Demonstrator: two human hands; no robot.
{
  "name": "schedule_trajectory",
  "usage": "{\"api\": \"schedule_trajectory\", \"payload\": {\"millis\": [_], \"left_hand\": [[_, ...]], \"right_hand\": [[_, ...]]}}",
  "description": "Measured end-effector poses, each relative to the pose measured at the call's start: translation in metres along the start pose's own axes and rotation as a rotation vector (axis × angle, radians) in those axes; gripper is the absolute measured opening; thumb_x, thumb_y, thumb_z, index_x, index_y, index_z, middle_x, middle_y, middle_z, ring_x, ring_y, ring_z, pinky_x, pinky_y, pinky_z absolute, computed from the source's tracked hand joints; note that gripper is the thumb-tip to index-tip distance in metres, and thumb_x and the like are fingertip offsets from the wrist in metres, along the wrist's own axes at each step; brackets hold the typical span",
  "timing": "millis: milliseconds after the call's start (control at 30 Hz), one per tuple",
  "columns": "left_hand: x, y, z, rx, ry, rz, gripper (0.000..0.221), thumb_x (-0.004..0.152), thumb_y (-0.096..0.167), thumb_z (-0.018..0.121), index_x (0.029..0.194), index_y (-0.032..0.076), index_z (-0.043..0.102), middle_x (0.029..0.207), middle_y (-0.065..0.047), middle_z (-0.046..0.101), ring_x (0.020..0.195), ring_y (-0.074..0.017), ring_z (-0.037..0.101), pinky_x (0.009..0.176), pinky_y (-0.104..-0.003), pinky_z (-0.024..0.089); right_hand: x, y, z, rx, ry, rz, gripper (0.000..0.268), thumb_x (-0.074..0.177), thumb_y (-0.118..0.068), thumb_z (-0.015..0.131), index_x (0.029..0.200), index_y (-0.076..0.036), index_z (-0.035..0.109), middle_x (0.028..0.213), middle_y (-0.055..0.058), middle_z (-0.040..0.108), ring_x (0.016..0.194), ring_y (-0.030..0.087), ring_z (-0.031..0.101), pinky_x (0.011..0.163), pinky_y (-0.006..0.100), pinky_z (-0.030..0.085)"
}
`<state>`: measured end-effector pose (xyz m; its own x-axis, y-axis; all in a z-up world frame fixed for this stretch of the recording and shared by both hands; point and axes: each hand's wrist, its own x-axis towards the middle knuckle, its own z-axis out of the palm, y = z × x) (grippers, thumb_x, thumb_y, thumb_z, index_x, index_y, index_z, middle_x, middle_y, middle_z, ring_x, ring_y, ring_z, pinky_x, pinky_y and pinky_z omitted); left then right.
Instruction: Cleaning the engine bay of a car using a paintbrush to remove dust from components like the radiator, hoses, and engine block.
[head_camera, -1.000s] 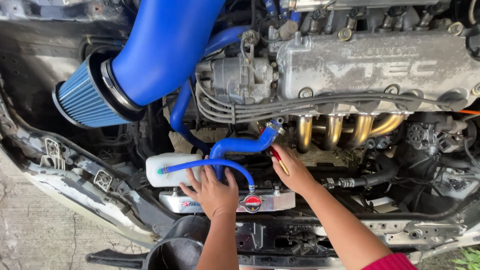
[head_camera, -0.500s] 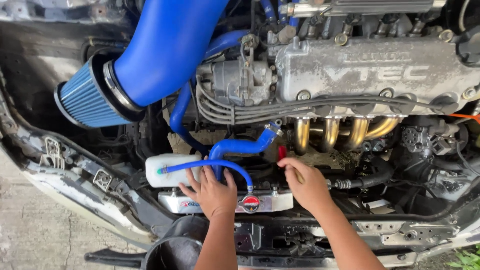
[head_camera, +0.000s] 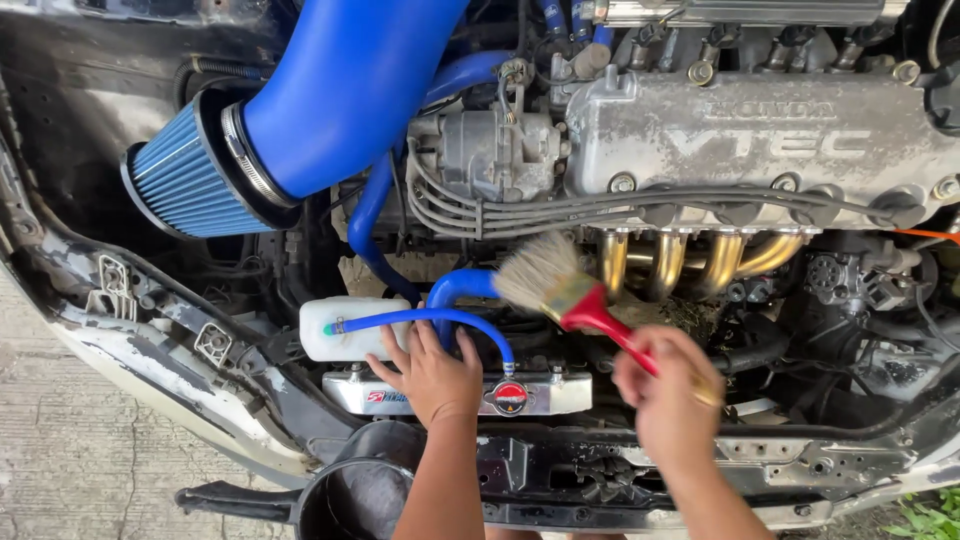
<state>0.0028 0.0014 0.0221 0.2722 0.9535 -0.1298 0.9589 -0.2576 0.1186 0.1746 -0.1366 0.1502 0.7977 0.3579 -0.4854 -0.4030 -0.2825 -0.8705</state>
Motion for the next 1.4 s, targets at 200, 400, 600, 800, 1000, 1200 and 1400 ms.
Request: {"api": "schedule_trajectory", "payload": {"millis": [200, 400, 600, 800, 1000, 1200, 1400], "left_hand": [[-0.002, -0.005, 0.021, 0.076, 0.291, 0.062, 0.06, 0.081, 0.043, 0.067, 0.132, 0.012, 0.062, 0.118, -0.003, 0.069, 0.148, -0.0347, 0.042, 0.121, -0.063, 0.021], [-0.001, -0.003, 0.021, 0.097, 0.285, 0.047, 0.062, 0.08, 0.044, 0.066, 0.134, 0.014, 0.061, 0.119, -0.002, 0.069, 0.148, -0.0333, 0.042, 0.121, -0.062, 0.022], [-0.001, -0.001, 0.017, 0.093, 0.304, 0.048, 0.064, 0.077, 0.043, 0.066, 0.134, 0.015, 0.06, 0.119, -0.002, 0.068, 0.147, -0.0326, 0.044, 0.121, -0.062, 0.023], [0.0, -0.001, 0.018, 0.086, 0.31, 0.047, 0.065, 0.076, 0.043, 0.067, 0.134, 0.015, 0.06, 0.12, -0.001, 0.068, 0.147, -0.0321, 0.044, 0.121, -0.062, 0.024], [0.0, -0.003, 0.021, 0.108, 0.318, 0.064, 0.066, 0.076, 0.043, 0.068, 0.134, 0.014, 0.061, 0.118, -0.002, 0.068, 0.147, -0.0329, 0.044, 0.121, -0.062, 0.025], [-0.002, -0.004, 0.022, 0.133, 0.295, 0.057, 0.066, 0.077, 0.044, 0.067, 0.135, 0.015, 0.061, 0.118, 0.0, 0.068, 0.148, -0.0323, 0.042, 0.122, -0.062, 0.023], [0.001, -0.004, 0.025, 0.107, 0.296, 0.051, 0.066, 0.076, 0.043, 0.067, 0.135, 0.015, 0.06, 0.118, 0.0, 0.068, 0.148, -0.0323, 0.042, 0.122, -0.062, 0.022]], "right_hand": [[0.036, 0.034, 0.098, -0.126, -0.021, -0.144, 0.025, 0.099, -0.01, 0.047, 0.109, -0.009, 0.07, 0.079, 0.013, 0.075, 0.064, 0.015, 0.063, 0.055, 0.023, 0.049], [0.068, 0.042, 0.14, -0.681, -0.023, -0.121, 0.047, 0.103, -0.036, 0.041, 0.142, -0.012, 0.056, 0.099, 0.015, 0.077, 0.095, 0.042, 0.071, 0.091, 0.056, 0.052], [0.109, 0.08, 0.148, -0.982, -0.089, -0.102, 0.044, 0.101, -0.05, 0.039, 0.127, -0.025, 0.065, 0.1, 0.011, 0.075, 0.098, 0.033, 0.073, 0.09, 0.047, 0.055], [0.117, 0.06, 0.113, -0.736, -0.141, -0.077, 0.033, 0.094, -0.044, 0.049, 0.112, -0.035, 0.075, 0.101, 0.001, 0.076, 0.105, 0.032, 0.069, 0.095, 0.045, 0.053], [0.101, 0.013, 0.092, -0.603, -0.276, -0.074, 0.034, 0.089, -0.033, 0.05, 0.108, -0.03, 0.077, 0.056, 0.002, 0.064, 0.064, 0.018, 0.064, 0.074, 0.034, 0.055], [0.075, 0.059, 0.113, -0.657, -0.211, -0.346, 0.04, 0.099, -0.02, 0.05, 0.137, -0.013, 0.063, 0.106, 0.032, 0.069, 0.102, 0.048, 0.066, 0.089, 0.056, 0.053], [0.136, 0.033, 0.138, -1.136, -0.363, 0.026, 0.053, 0.096, -0.059, 0.035, 0.104, -0.023, 0.074, 0.104, 0.003, 0.076, 0.11, 0.029, 0.068, 0.099, 0.046, 0.052]]}}
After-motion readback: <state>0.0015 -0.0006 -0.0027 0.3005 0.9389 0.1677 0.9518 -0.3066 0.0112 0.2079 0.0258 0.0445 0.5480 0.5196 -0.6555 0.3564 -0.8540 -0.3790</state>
